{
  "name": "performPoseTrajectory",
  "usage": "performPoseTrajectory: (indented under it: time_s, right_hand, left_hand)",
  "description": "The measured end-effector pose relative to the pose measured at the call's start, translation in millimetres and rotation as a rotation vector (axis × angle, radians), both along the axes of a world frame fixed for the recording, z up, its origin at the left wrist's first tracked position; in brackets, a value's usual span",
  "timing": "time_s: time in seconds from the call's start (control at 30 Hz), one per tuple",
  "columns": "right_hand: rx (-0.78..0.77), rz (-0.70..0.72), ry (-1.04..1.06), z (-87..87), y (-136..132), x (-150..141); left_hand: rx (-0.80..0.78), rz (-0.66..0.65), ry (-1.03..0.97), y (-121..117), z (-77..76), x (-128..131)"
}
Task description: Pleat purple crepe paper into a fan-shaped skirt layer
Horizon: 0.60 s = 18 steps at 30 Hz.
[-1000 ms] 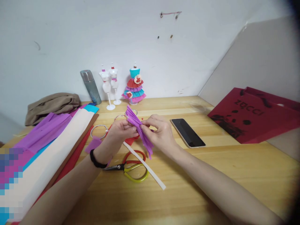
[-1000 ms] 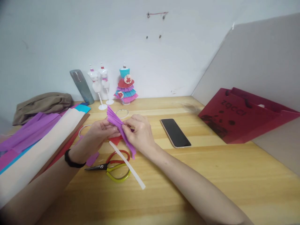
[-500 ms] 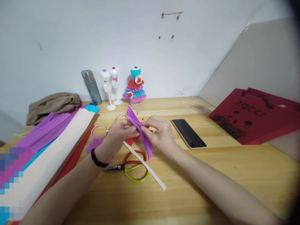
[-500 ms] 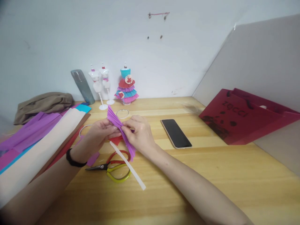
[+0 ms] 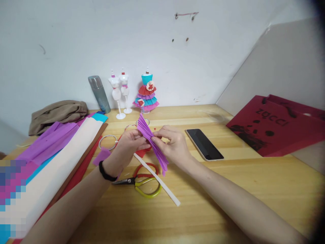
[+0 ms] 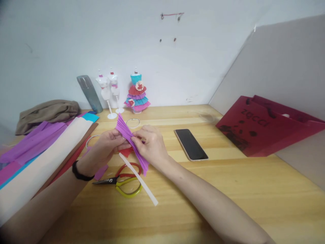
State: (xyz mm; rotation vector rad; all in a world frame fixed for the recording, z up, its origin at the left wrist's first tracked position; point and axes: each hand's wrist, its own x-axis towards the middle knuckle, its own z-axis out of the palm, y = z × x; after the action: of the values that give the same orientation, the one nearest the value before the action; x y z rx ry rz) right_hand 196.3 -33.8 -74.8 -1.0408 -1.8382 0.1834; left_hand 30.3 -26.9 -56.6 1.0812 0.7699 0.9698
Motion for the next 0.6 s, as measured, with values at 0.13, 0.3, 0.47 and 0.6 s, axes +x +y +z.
performPoseTrajectory:
  time_s: [0.13, 0.3, 0.47, 0.6]
  right_hand:
    - [0.012, -0.022, 0.008, 0.8, 0.1, 0.1]
    - [0.016, -0.053, 0.013, 2.5, 0.4, 0.9]
    - [0.024, -0.048, 0.003, 2.0, 0.7, 0.5]
    - [0.015, -0.048, -0.002, 1.2, 0.1, 0.5]
  left_hand:
    - [0.02, -0.047, 0.062, -3.5, 4.0, 0.5]
    - [0.003, -0.086, 0.121, -3.3, 2.5, -1.0]
    - [-0.026, -0.05, 0.102, -0.7, -2.1, -1.3]
    - [-0.028, -0.044, 0.087, -1.1, -1.8, -0.6]
